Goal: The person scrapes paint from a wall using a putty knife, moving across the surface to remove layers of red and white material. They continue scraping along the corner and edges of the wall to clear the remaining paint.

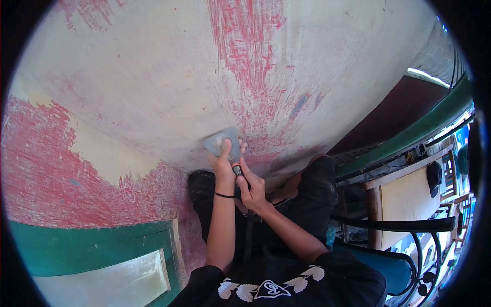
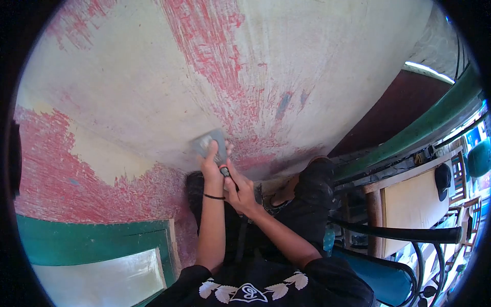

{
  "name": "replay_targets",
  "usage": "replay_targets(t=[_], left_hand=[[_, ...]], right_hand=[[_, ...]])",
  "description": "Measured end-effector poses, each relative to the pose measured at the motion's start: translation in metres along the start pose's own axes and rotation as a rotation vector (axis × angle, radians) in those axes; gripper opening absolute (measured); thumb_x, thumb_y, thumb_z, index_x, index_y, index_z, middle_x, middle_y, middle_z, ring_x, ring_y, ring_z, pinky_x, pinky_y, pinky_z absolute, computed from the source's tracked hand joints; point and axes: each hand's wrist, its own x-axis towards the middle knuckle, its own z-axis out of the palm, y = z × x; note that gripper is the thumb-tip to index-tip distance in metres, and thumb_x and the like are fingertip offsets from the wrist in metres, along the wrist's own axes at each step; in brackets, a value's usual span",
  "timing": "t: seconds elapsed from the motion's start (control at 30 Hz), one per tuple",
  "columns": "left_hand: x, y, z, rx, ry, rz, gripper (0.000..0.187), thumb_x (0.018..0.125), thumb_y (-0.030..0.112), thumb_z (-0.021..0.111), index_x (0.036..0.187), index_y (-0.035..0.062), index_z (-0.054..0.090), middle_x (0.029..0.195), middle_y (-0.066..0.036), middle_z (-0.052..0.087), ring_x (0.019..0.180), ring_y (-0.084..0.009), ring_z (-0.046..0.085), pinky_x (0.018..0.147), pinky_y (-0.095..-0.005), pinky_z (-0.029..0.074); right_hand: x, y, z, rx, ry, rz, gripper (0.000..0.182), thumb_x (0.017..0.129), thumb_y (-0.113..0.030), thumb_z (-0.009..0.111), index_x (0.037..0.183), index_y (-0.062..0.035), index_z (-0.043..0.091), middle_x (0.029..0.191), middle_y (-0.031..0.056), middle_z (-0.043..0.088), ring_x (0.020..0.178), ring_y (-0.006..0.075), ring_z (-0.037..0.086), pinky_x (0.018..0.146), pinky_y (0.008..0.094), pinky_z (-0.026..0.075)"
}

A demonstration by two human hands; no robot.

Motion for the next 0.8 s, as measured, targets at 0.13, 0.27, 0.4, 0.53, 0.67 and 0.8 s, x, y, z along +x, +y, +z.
replay_targets(t=[0.13, 0.27, 0.4, 0.53, 0.67, 0.8], left_hand=[[-0.002, 0.003, 0.01, -0.024, -0.048, 0.04, 0.03, 0.092, 0.022, 0.067, 0.104, -0.0055, 0.061, 0.086, -0.014, 0.067, 0.073, -0.0238, 0.069, 0.063, -0.0309, 0.055], [0.011, 0.055, 0.049, -0.094, -0.121, 0.151, 0.031, 0.093, 0.024, 0.067, 0.103, -0.0051, 0.062, 0.087, -0.015, 0.067, 0.074, -0.0232, 0.068, 0.064, -0.0307, 0.054], [0.008, 0.107, 0.086, -0.051, -0.087, 0.176, 0.031, 0.094, 0.025, 0.065, 0.102, -0.0045, 0.062, 0.088, -0.014, 0.067, 0.074, -0.0228, 0.067, 0.067, -0.0314, 0.053], [0.011, 0.088, 0.069, -0.082, -0.115, 0.15, 0.031, 0.093, 0.023, 0.066, 0.104, -0.0047, 0.061, 0.087, -0.014, 0.067, 0.075, -0.0234, 0.067, 0.068, -0.0317, 0.053], [0.001, 0.023, 0.026, -0.096, -0.041, 0.06, 0.032, 0.092, 0.022, 0.067, 0.106, -0.0055, 0.059, 0.085, -0.014, 0.065, 0.07, -0.0226, 0.064, 0.066, -0.0323, 0.053], [-0.004, 0.008, 0.019, -0.015, 0.044, 0.012, 0.031, 0.092, 0.022, 0.066, 0.105, -0.0054, 0.059, 0.085, -0.014, 0.066, 0.07, -0.0242, 0.066, 0.063, -0.032, 0.053]], right_hand=[[-0.001, -0.005, -0.009, -0.006, -0.045, 0.11, 0.047, 0.095, -0.005, 0.052, 0.141, 0.0044, 0.048, 0.104, 0.0251, 0.069, 0.079, 0.0276, 0.071, 0.073, 0.0358, 0.054], [0.053, -0.044, -0.012, 0.011, -0.042, 0.053, 0.047, 0.094, -0.005, 0.053, 0.14, 0.0048, 0.049, 0.1, 0.0253, 0.07, 0.077, 0.0277, 0.07, 0.072, 0.0356, 0.053], [0.089, -0.075, -0.013, 0.067, -0.035, 0.004, 0.047, 0.094, -0.005, 0.053, 0.14, 0.0051, 0.048, 0.104, 0.0246, 0.069, 0.079, 0.0272, 0.07, 0.073, 0.0349, 0.053], [0.074, -0.066, -0.012, 0.043, -0.024, -0.056, 0.048, 0.095, -0.005, 0.053, 0.141, 0.0058, 0.046, 0.108, 0.0239, 0.069, 0.082, 0.0263, 0.07, 0.074, 0.0344, 0.053], [0.005, -0.01, -0.018, -0.02, -0.084, -0.045, 0.052, 0.091, -0.006, 0.059, 0.138, 0.0111, 0.047, 0.106, 0.0236, 0.069, 0.086, 0.0243, 0.07, 0.078, 0.0326, 0.053], [-0.003, 0.01, -0.019, -0.09, -0.04, -0.183, 0.051, 0.086, -0.005, 0.062, 0.133, 0.0119, 0.052, 0.092, 0.0215, 0.07, 0.07, 0.0248, 0.07, 0.067, 0.0328, 0.054]])
